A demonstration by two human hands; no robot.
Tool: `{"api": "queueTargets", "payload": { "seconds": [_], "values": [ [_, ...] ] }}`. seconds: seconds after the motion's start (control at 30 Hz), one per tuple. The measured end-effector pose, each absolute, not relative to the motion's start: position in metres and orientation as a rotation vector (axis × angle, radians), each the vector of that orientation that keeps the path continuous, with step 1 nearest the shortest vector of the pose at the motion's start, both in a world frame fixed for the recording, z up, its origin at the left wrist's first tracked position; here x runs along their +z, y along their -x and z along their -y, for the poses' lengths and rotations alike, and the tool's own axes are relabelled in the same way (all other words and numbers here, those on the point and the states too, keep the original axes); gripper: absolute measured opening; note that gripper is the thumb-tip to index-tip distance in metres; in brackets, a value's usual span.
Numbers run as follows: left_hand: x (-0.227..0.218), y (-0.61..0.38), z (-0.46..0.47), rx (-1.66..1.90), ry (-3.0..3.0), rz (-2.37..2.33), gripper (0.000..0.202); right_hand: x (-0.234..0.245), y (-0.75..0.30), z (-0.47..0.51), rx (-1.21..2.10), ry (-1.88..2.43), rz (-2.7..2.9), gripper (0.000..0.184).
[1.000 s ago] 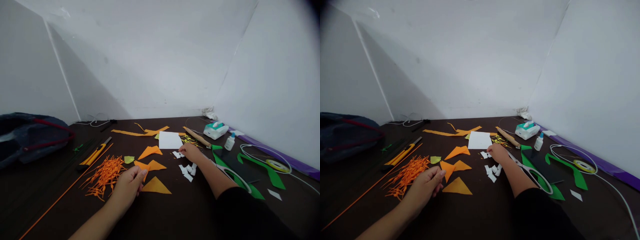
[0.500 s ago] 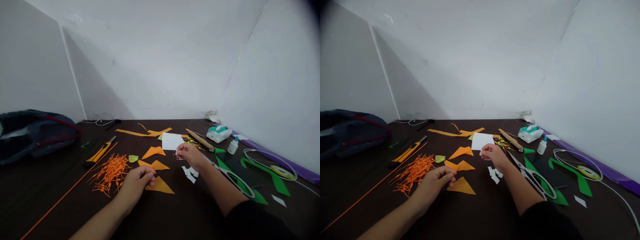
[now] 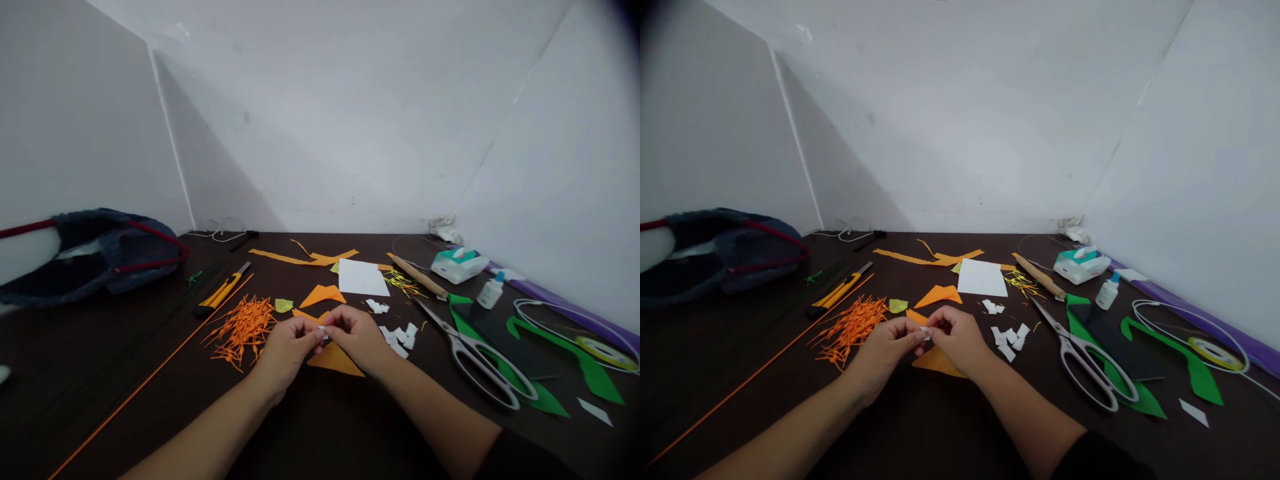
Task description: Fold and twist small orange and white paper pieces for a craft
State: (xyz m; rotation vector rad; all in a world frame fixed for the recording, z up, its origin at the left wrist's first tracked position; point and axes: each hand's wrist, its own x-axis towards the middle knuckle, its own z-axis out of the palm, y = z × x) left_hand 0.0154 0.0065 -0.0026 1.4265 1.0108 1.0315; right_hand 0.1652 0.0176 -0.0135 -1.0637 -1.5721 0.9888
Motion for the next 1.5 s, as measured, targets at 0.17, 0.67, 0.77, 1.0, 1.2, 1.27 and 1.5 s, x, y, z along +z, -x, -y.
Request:
{"api": "queueTargets", "payload": {
  "seconds": [0.17, 0.67, 0.77, 1.0, 1.2, 1.27, 1.5],
  "values": [
    [0.0, -0.017, -0.007, 1.024, -1.418, -1.038, 0.015, -0.018, -0.163, -0.017, 1.14, 0.967, 1.412, 0.015],
    [0.0, -0.016, -0.007, 1.016, -1.505, -1.058, 0.015, -0.012, -0.166, -0.011, 1.205, 0.961, 1.368, 0.013],
    [0.002, -0.016, -0.006, 1.012, -1.555, -1.083, 0.016, -0.016, -0.166, -0.012, 1.201, 0.962, 1.42, 0.008],
    [0.003, -0.016, -0.004, 1.001, -1.54, -1.027, 0.015, -0.009, -0.165, -0.009, 1.129, 1.008, 1.458, 0.006],
    [0.002, -0.016, -0.005, 0.987, -1.452, -0.933, 0.015, -0.009, -0.168, -0.009, 1.183, 0.972, 1.433, 0.004],
    [0.002, -0.016, -0.006, 0.974, -1.47, -0.947, 0.013, -0.009, -0.168, -0.008, 1.21, 0.958, 1.43, 0.005],
    [-0.001, -0.016, -0.007, 0.961, -1.522, -1.007, 0.013, -0.012, -0.163, -0.009, 1.126, 0.934, 1.41, 0.01]
  ]
}}
